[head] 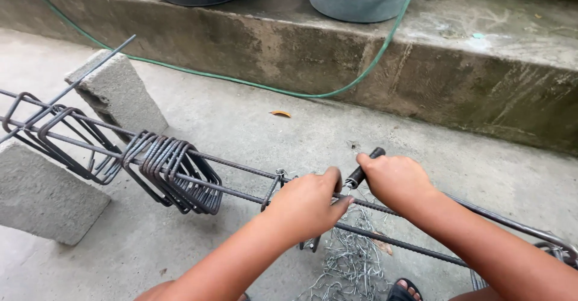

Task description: The person ties a rebar cage structure using a wire tying tool. They wrap thin wire around the intersections of the steel bars and twist it tight with the tool to secure the framework.

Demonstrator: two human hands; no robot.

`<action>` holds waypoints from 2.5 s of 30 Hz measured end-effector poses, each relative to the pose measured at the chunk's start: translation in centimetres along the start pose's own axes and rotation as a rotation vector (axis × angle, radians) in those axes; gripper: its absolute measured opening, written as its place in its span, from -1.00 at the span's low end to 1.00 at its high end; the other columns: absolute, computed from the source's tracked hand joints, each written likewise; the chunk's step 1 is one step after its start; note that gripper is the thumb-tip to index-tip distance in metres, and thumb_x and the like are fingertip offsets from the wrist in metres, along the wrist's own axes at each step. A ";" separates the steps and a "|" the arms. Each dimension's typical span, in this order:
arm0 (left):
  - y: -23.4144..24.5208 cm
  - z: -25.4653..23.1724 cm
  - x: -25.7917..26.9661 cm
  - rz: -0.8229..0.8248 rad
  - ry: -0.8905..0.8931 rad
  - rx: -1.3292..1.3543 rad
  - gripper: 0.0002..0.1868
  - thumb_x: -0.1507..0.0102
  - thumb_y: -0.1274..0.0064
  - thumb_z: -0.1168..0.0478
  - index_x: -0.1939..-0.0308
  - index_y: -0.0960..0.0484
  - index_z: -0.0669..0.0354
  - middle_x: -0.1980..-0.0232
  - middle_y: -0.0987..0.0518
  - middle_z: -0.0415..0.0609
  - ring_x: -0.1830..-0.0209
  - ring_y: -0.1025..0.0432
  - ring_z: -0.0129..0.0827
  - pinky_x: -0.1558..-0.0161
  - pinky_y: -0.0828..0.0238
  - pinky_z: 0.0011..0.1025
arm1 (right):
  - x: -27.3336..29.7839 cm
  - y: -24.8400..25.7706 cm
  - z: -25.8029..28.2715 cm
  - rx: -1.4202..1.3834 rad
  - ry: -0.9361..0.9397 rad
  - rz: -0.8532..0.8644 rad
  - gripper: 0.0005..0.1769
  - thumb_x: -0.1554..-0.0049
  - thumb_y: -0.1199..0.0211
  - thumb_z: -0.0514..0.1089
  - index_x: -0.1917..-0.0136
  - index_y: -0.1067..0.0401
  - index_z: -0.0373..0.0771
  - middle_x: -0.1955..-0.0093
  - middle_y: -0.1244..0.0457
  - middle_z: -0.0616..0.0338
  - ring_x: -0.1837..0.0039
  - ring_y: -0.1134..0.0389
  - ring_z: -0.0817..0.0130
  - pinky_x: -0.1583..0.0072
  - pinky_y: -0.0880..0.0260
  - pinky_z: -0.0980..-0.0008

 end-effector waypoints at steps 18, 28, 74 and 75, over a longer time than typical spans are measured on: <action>0.1 0.6 -0.7 -0.337 -0.067 0.237 -0.60 -0.43 0.23 -0.06 0.35 -0.46 0.10 0.45 -0.51 0.12 0.29 -0.52 0.22 0.32 -0.47 0.04 | -2.6 0.2 -4.6 -0.528 -0.343 0.088 -0.43 -0.13 -0.14 -0.06 -0.40 -0.20 0.26 -0.07 -0.43 -0.12 -0.19 -0.45 -0.20 -0.21 -0.45 -0.15; 0.1 -4.7 3.1 -0.633 -0.440 -0.158 -0.69 -0.40 -0.02 0.10 0.39 -0.54 0.18 0.47 -0.62 0.03 0.63 -0.48 -0.04 0.58 -0.37 -0.21 | -1.6 1.2 -4.1 -0.470 -0.253 0.106 -0.35 -0.09 -0.15 -0.23 -0.45 -0.23 0.07 0.10 -0.46 0.02 0.13 -0.51 -0.01 0.08 -0.46 0.01; -19.9 3.2 1.2 0.498 0.023 0.192 -0.54 -0.46 0.19 0.00 0.31 -0.65 0.23 0.37 -0.64 0.08 0.42 -0.49 0.02 0.18 -0.48 -0.10 | 6.7 -12.3 -1.2 -0.507 0.132 0.465 -0.29 0.05 -0.10 -0.29 -0.38 -0.19 0.03 0.04 -0.40 0.06 -0.16 -0.35 0.08 -0.30 -0.29 0.01; -21.1 3.6 1.4 0.514 0.018 0.206 -0.55 -0.48 0.19 0.01 0.29 -0.65 0.22 0.36 -0.65 0.06 0.41 -0.50 0.01 0.15 -0.50 -0.09 | 6.9 -12.3 -0.7 -0.458 0.182 0.494 -0.23 0.05 -0.14 -0.29 -0.44 -0.15 -0.04 -0.03 -0.41 -0.01 -0.29 -0.30 0.03 -0.38 -0.23 -0.05</action>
Point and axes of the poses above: each hand's wrist, its own x-axis away from the middle knuckle, its own y-axis out of the back of the hand, z = x × y, the point moved 9 cm from there along -x, towards the middle knuckle
